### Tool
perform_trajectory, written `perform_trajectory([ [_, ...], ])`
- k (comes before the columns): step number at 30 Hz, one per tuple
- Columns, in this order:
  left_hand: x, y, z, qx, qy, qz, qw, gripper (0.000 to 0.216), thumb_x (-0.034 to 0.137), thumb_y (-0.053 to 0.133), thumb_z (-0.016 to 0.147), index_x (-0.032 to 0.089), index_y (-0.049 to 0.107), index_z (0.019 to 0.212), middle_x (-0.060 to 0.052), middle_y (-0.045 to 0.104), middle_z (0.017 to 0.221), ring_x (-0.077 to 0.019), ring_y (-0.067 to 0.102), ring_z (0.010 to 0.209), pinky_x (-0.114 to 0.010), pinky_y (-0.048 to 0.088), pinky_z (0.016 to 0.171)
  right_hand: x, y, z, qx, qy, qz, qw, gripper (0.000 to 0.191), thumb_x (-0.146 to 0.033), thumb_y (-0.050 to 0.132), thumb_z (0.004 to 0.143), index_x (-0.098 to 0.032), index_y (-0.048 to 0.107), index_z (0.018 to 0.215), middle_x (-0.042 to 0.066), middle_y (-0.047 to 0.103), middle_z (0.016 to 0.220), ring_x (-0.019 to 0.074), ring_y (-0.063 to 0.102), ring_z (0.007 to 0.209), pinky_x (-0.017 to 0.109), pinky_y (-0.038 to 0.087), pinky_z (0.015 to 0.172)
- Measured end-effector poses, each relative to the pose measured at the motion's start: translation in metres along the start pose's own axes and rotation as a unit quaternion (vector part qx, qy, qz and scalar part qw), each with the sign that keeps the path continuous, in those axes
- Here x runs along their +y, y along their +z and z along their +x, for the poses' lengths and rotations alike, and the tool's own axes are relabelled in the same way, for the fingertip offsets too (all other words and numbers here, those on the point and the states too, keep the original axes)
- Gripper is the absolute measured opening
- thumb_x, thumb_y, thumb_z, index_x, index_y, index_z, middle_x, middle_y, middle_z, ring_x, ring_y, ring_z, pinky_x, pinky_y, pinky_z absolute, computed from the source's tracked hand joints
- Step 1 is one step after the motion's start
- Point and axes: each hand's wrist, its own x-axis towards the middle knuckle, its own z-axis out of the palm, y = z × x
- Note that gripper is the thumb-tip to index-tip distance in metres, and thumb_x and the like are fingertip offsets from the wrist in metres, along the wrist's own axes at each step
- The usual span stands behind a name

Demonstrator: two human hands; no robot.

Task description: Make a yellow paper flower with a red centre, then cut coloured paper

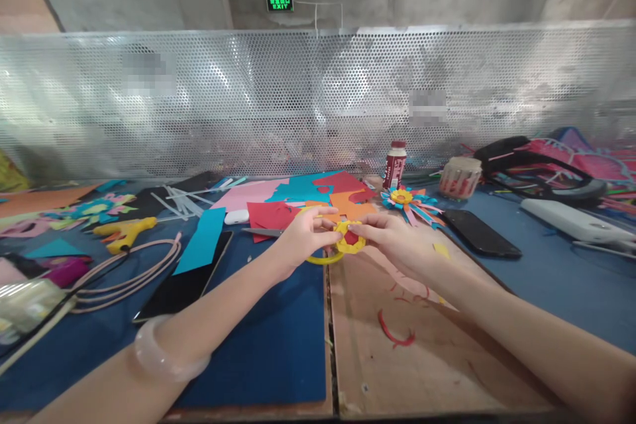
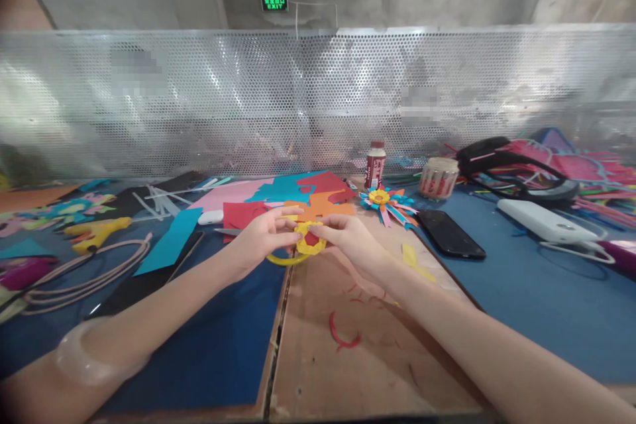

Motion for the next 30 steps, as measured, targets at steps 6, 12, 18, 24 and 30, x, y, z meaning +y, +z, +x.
perform_trajectory([
  [6,0.000,0.001,-0.001,0.008,-0.001,0.002,1.000,0.056,0.020,0.068,0.067,0.012,0.047,0.118,-0.004,0.059,0.086,-0.0098,0.055,0.060,-0.028,0.044,0.060,-0.001,0.000,-0.001,0.013,-0.019,-0.039,0.999,0.024,-0.038,0.060,0.080,-0.015,0.068,0.079,0.004,0.067,0.085,0.0159,0.060,0.081,0.027,0.043,0.073],
  [12,0.000,-0.004,0.001,0.049,0.028,0.004,0.998,0.052,0.022,0.067,0.068,0.015,0.049,0.116,-0.007,0.060,0.094,-0.0141,0.059,0.073,-0.027,0.044,0.061,-0.024,0.006,-0.008,0.041,0.040,-0.071,0.996,0.017,-0.033,0.059,0.081,-0.021,0.070,0.076,0.004,0.069,0.086,0.0204,0.062,0.079,0.029,0.045,0.066],
  [18,0.002,-0.005,0.000,0.076,0.015,0.013,0.997,0.049,0.023,0.067,0.069,0.016,0.050,0.115,-0.007,0.057,0.100,-0.0145,0.059,0.079,-0.027,0.046,0.066,-0.030,0.007,-0.011,0.058,0.063,-0.121,0.989,0.016,-0.029,0.062,0.078,-0.022,0.067,0.065,0.001,0.068,0.074,0.0170,0.058,0.065,0.027,0.042,0.058],
  [24,0.002,-0.005,-0.001,0.078,0.030,0.015,0.996,0.047,0.024,0.067,0.068,0.017,0.051,0.112,-0.006,0.056,0.099,-0.0140,0.059,0.078,-0.026,0.046,0.063,-0.024,0.003,-0.008,0.067,0.039,-0.144,0.987,0.017,-0.032,0.062,0.077,-0.022,0.068,0.065,0.002,0.068,0.074,0.0185,0.058,0.067,0.028,0.041,0.057],
  [30,0.000,-0.004,0.000,0.048,0.034,0.023,0.998,0.054,0.024,0.069,0.068,0.015,0.048,0.117,-0.006,0.060,0.091,-0.0146,0.059,0.075,-0.026,0.045,0.061,-0.031,0.003,-0.010,0.049,0.022,-0.124,0.991,0.015,-0.036,0.062,0.078,-0.025,0.072,0.074,0.002,0.070,0.082,0.0223,0.061,0.077,0.029,0.043,0.060],
])
